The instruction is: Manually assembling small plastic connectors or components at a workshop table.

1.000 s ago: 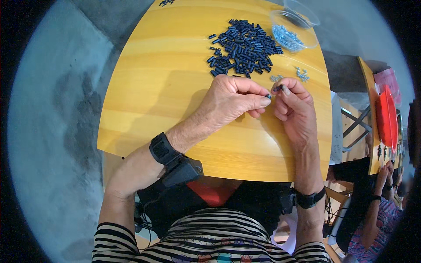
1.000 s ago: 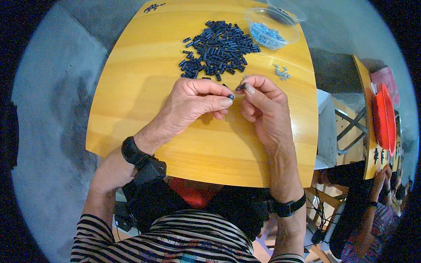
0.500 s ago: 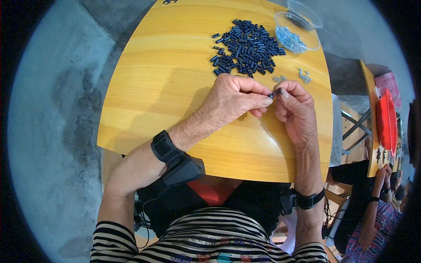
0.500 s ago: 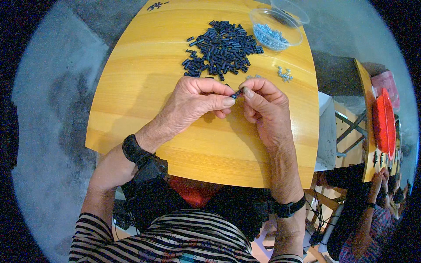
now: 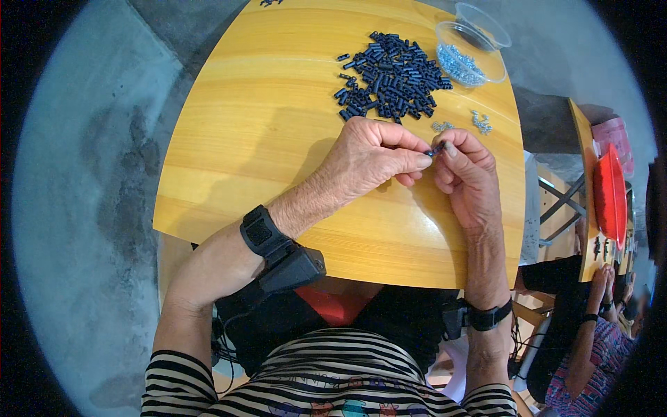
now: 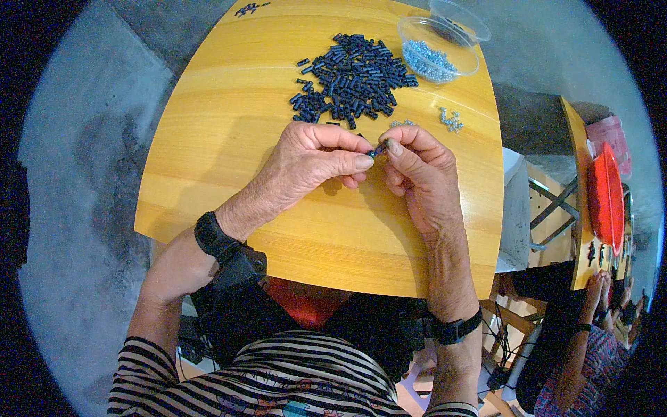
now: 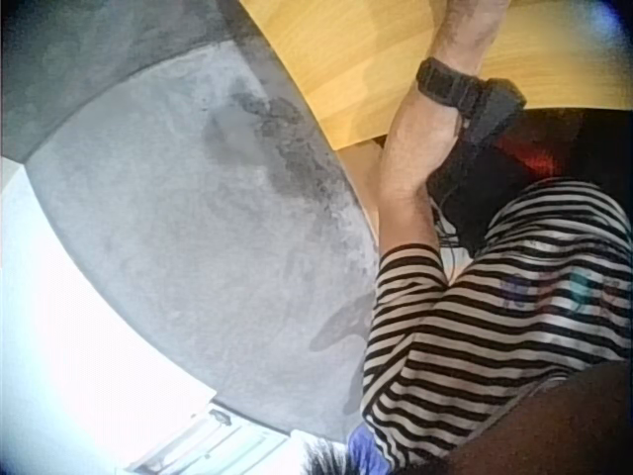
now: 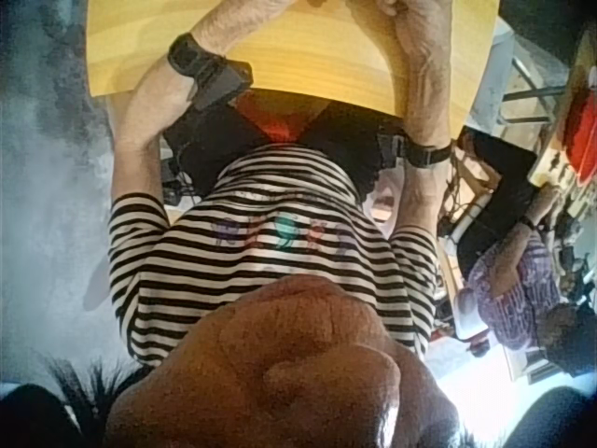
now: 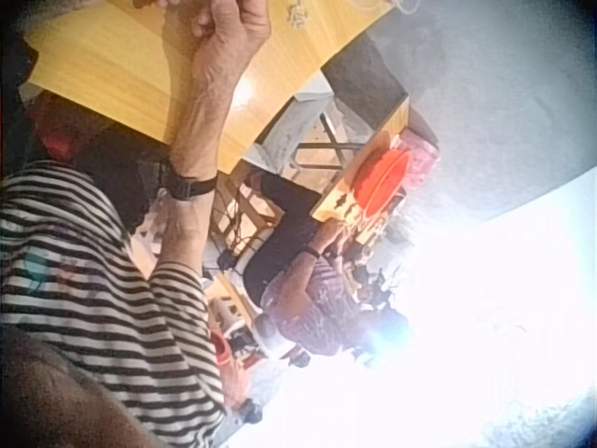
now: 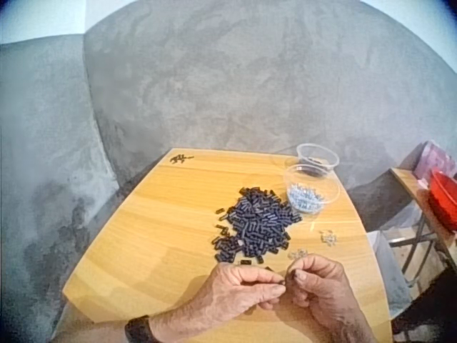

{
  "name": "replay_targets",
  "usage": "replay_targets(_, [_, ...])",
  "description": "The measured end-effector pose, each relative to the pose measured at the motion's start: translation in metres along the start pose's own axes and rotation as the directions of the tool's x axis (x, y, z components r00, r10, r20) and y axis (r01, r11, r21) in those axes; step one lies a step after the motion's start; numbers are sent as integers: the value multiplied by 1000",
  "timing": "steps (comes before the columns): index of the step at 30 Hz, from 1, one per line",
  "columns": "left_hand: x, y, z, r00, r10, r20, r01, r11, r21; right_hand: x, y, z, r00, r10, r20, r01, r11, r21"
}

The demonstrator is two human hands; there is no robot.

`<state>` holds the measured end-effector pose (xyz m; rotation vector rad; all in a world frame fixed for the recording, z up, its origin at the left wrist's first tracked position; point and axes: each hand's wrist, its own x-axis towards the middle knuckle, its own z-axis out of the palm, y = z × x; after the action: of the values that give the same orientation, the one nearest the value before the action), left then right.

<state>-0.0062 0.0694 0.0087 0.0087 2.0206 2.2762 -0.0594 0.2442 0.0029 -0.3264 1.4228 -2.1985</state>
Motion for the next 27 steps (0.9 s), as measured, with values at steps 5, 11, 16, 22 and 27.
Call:
replay_targets(5, [1,-3,-1,1000,13,4,-12,999,-31,1,1,-1,1000,-4,6,4,1000,13])
replay_targets(11, [1,-2,0,1000,5,-4,-5,1000,-26,1,2,-1,1000,-16,-5,16,1000,-2])
replay_targets(16, [2,-1,0,1000,7,-9,-7,1000,-11,0,0,-4,999,-41,-13,41,999,5])
replay_targets(22, [1,-2,-2,1000,-15,-22,15,1000,23,1,-2,-10,996,-84,-44,86,995,45])
replay_targets(27, [2,-3,-2,999,-17,-27,18,999,33,1,-4,-10,997,-71,-40,72,997,37])
